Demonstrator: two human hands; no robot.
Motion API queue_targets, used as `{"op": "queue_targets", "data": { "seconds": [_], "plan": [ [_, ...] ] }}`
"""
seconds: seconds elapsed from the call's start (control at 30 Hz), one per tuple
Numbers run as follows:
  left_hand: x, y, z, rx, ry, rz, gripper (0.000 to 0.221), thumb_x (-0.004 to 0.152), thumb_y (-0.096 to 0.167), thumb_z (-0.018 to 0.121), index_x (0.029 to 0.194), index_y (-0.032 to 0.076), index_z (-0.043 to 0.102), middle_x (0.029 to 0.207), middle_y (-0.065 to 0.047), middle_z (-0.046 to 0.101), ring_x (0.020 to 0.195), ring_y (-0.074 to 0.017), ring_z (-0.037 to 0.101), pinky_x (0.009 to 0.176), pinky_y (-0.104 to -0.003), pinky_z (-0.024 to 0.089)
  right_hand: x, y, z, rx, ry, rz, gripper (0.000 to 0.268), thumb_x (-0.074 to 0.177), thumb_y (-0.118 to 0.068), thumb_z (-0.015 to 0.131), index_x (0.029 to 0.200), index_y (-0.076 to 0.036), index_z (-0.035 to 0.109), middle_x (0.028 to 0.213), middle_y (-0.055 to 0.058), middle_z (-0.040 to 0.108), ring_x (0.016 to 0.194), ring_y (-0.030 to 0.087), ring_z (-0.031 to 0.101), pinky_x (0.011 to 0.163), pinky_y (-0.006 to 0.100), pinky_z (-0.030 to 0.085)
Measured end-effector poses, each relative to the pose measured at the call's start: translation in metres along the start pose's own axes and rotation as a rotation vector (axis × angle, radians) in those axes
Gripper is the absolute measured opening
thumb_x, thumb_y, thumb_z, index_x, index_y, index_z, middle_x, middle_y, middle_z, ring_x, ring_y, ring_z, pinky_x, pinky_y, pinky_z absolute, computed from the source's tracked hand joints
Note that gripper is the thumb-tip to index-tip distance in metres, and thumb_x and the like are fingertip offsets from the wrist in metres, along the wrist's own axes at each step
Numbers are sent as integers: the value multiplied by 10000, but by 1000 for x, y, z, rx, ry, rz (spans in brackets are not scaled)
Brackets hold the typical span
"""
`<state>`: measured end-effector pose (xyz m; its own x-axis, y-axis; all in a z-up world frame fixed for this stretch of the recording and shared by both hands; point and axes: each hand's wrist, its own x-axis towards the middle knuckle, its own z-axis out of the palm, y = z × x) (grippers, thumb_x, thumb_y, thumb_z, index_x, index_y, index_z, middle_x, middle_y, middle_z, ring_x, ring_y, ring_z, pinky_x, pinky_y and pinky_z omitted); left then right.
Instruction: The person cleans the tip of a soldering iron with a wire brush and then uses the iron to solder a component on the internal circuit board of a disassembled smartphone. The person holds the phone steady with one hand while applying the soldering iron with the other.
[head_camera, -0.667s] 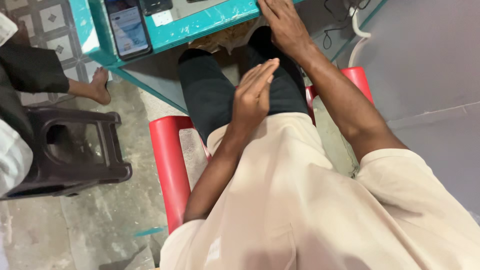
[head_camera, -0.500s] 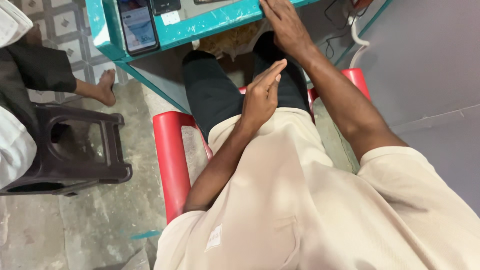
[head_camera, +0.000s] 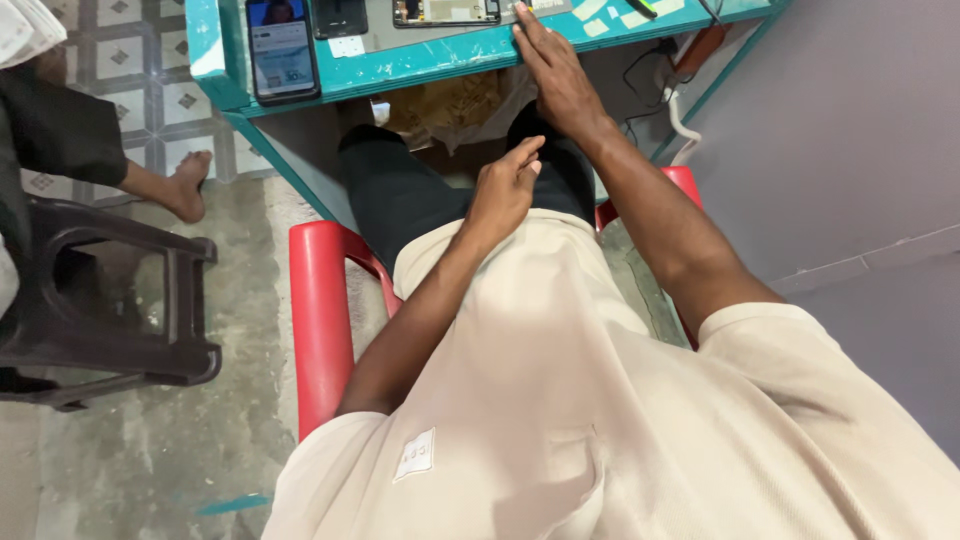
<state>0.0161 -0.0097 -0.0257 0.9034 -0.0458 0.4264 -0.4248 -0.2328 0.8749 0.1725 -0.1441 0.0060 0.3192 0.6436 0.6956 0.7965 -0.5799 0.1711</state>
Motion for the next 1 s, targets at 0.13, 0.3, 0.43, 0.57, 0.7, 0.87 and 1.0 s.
{"op": "queue_targets", "data": {
  "seconds": [0.13, 0.3, 0.43, 0.57, 0.7, 0.87, 1.0],
  "plan": [
    [2, -5, 2, -19, -25, -48, 374, 1002, 53, 565, 1373, 17, 599, 1395, -207, 636, 1242, -295, 686, 1041, -348, 542, 3, 5, 1, 81, 9, -1, 870, 847, 251, 580, 1642, -36, 372, 1757, 115, 226, 1611, 299, 314, 1294, 479, 343],
    [16, -9, -7, 65, 88, 254, 311, 1036, 45, 578, 1336, 0, 645, 1363, -214, 670, 1300, -322, 659, 1096, -378, 534, 6, 9, -12, 206, 20, -8, 780, 902, 227, 594, 1622, -23, 427, 1718, 147, 298, 1510, 362, 452, 1154, 443, 521],
    [80, -10, -50, 227, 221, 408, 285, 1023, 25, 573, 1282, 39, 692, 1255, -174, 734, 1151, -288, 737, 1011, -364, 595, 15, 31, -24, 383, 99, -53, 668, 956, 251, 555, 1562, -25, 511, 1658, 172, 425, 1427, 355, 599, 1053, 402, 632],
    [163, -18, -105, 396, 308, 516, 284, 990, 2, 588, 1242, 40, 712, 1192, -153, 760, 1126, -322, 727, 997, -403, 585, 33, 59, -20, 162, 165, -200, 468, 1003, 195, 657, 1444, 54, 594, 1558, 250, 527, 1353, 382, 640, 1052, 442, 591],
    [212, -33, -147, 760, 125, 484, 369, 954, 83, 659, 1315, 7, 653, 1281, -167, 700, 1211, -340, 626, 1060, -466, 489, 51, 69, -11, 167, 170, -131, 308, 993, 151, 719, 1290, 91, 663, 1452, 275, 605, 1291, 402, 678, 1085, 434, 583],
    [215, -37, -159, 947, -13, 418, 759, 882, 265, 759, 1487, -78, 455, 1414, -220, 546, 1294, -376, 494, 1058, -502, 405, 73, 71, -11, 230, 136, -59, 336, 937, 170, 719, 1263, 101, 669, 1412, 290, 617, 1270, 413, 670, 1066, 443, 579],
    [219, -35, -162, 986, -95, 321, 841, 854, 424, 767, 1459, -73, 461, 1378, -224, 543, 1283, -387, 492, 1060, -542, 401, 61, 85, 4, 268, 132, 21, 389, 876, 211, 695, 1249, 102, 669, 1382, 314, 621, 1235, 421, 684, 1037, 444, 583]
  ]
}}
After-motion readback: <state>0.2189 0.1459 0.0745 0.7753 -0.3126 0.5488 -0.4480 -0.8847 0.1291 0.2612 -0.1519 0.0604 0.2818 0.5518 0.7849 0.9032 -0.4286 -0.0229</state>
